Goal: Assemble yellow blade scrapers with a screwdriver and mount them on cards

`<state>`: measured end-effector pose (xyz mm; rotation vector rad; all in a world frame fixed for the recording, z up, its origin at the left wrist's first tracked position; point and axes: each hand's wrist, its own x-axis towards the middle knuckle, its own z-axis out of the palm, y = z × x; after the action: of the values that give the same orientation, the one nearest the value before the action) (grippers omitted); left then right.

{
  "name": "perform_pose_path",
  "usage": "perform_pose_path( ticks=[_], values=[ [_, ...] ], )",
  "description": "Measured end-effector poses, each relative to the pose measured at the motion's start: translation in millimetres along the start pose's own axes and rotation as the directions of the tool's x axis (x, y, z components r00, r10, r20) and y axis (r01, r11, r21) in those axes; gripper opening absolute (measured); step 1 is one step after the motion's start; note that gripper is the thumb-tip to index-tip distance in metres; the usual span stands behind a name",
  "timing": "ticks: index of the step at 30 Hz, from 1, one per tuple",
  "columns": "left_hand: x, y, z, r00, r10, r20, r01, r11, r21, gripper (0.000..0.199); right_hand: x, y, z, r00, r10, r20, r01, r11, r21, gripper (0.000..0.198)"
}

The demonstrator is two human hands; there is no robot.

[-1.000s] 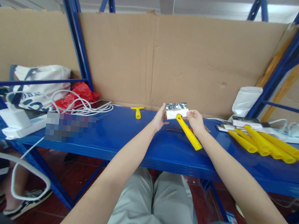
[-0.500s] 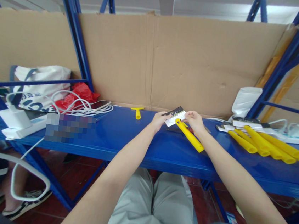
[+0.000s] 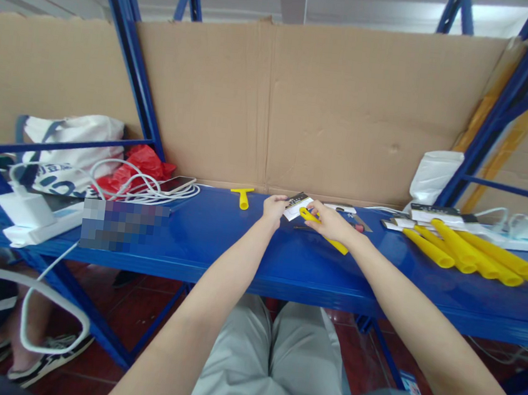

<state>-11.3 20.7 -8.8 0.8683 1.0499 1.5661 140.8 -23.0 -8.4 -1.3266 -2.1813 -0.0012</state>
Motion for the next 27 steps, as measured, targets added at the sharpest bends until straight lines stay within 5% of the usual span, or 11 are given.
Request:
perform_pose_path(
  ticks=[5, 10, 15, 20, 27],
  values=[
    [-3, 2, 0, 0.998, 0.008, -0.057, -0.009, 1.000, -0.010, 0.025, -5, -10, 1, 0.984, -0.147, 0.102, 0.157, 0.983, -0.096, 0.030],
    [1, 2, -3, 0.992, 0.015, -0.124, -0.015, 1.000, -0.002, 0.022, 0, -10, -13, 0.970, -0.122, 0.211, 0.158, 0.975, -0.160, 0.034],
    [0, 5, -5, 0.991, 0.005, -0.130, 0.003, 0.998, 0.062, 0.019, 17, 33, -66, 0.974, 0.000, 0.227, 0.074, 0.945, -0.317, 0.033],
    [-4, 6, -3, 0.997, -0.014, -0.074, 0.020, 0.996, 0.089, 0.019, 16, 96, -126, 0.950, 0.283, 0.135, -0.184, 0.852, -0.489, 0.025],
    [-3, 3, -3, 0.999, 0.005, -0.038, 0.003, 0.981, 0.196, 0.018, -25, 153, -133, 0.802, 0.576, 0.160, -0.391, 0.707, -0.589, 0.026]
  ],
)
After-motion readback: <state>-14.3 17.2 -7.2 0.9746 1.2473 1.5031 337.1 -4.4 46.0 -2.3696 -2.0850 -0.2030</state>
